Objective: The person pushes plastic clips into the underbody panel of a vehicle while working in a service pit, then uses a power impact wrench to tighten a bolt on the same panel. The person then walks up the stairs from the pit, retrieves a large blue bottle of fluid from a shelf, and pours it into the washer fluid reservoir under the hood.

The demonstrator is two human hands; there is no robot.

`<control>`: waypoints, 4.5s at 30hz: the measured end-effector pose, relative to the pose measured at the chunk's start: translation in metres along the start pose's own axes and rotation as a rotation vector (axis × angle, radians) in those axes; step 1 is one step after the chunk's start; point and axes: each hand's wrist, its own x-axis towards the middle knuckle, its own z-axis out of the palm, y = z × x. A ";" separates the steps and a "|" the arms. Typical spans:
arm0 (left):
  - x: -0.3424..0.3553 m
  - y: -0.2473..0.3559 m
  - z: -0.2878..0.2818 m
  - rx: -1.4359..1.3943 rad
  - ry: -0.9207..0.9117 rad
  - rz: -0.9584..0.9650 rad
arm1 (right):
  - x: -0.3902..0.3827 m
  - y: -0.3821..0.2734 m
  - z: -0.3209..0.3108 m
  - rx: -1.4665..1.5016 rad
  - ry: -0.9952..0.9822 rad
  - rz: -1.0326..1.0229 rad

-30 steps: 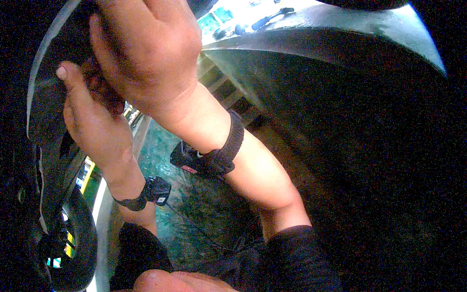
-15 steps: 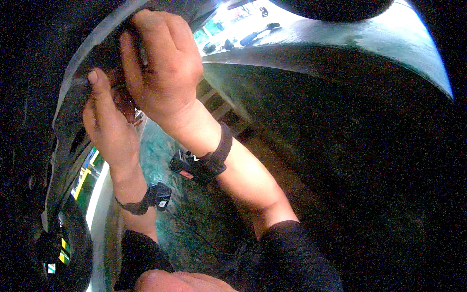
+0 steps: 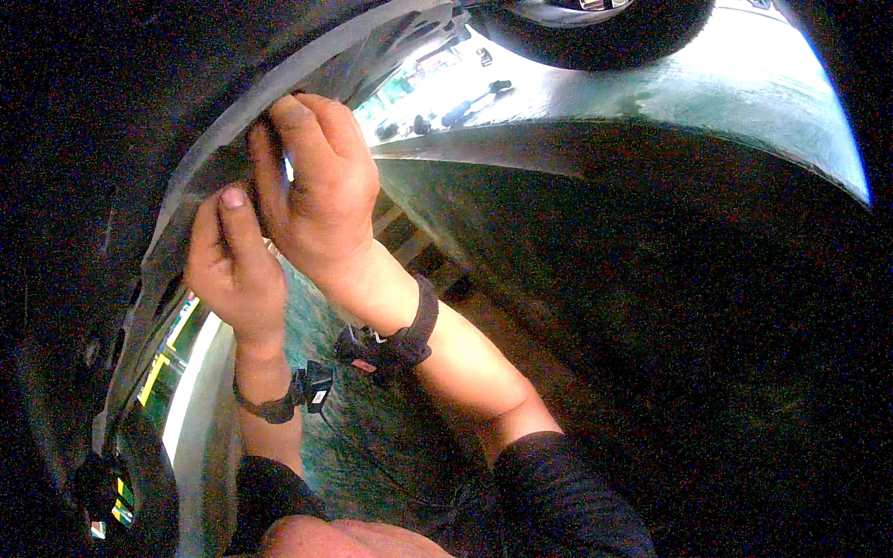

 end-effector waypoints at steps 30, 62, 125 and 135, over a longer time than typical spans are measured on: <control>0.015 0.012 0.001 0.072 -0.092 -0.006 | -0.006 0.009 0.007 0.163 0.138 0.099; 0.019 0.004 0.024 -0.011 -0.090 -0.007 | 0.000 0.009 0.016 0.340 0.227 0.574; -0.002 0.013 0.062 -1.226 0.110 -0.697 | 0.035 -0.017 -0.053 -0.147 -0.484 -0.022; 0.010 -0.003 0.067 -1.047 0.098 -0.669 | 0.065 -0.035 -0.069 -0.498 -1.003 -0.065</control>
